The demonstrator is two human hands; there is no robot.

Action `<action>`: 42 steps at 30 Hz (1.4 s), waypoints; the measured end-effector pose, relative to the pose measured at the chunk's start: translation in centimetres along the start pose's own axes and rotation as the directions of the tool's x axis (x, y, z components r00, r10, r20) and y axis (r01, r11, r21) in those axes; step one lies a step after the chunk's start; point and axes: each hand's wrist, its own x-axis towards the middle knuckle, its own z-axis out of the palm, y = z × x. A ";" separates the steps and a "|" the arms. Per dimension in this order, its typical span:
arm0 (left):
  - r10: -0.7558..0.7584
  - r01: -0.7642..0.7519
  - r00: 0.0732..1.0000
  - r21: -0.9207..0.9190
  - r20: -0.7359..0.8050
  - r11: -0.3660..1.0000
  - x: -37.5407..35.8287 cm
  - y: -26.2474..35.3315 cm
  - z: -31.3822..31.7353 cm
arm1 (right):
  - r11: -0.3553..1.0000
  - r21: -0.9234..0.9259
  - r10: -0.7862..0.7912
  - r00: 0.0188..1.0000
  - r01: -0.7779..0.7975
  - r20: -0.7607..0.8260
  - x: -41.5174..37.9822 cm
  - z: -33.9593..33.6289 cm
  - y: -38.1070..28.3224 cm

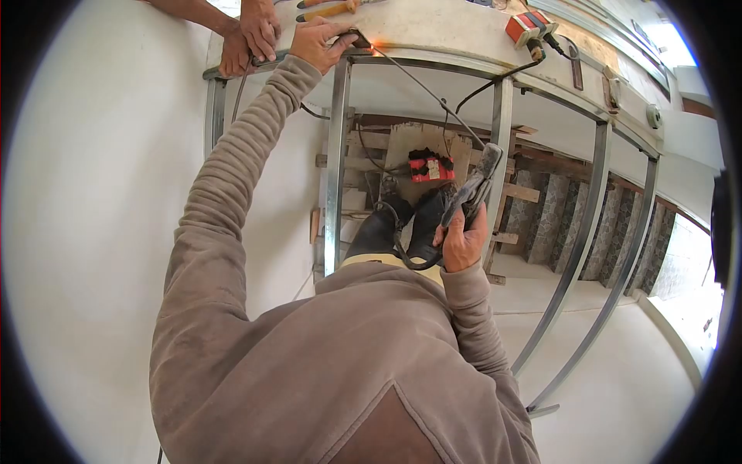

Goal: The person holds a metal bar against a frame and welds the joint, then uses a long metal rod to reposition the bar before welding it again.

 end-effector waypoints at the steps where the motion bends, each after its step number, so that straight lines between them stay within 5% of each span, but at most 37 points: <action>1: -0.002 0.002 1.000 -0.007 -0.002 1.000 0.1 0.1 -0.1 | 1.000 0.003 -0.002 1.000 0.002 -0.004 0.0 0.0 0.0; 32: 0.004 -0.004 1.000 0.038 -0.008 0.999 0.2 0.8 -0.6 | 1.000 0.023 -0.008 1.000 0.008 -0.005 0.2 0.1 0.0; 35: -0.001 0.005 0.999 -0.115 0.037 0.993 0.5 0.4 -0.5 | 1.000 0.020 0.002 1.000 -0.002 -0.003 0.3 0.0 0.2; 42: 0.025 -0.023 0.999 0.035 -0.036 0.999 0.1 0.5 -0.4 | 1.000 0.009 -0.012 1.000 0.012 0.000 0.2 0.4 -0.1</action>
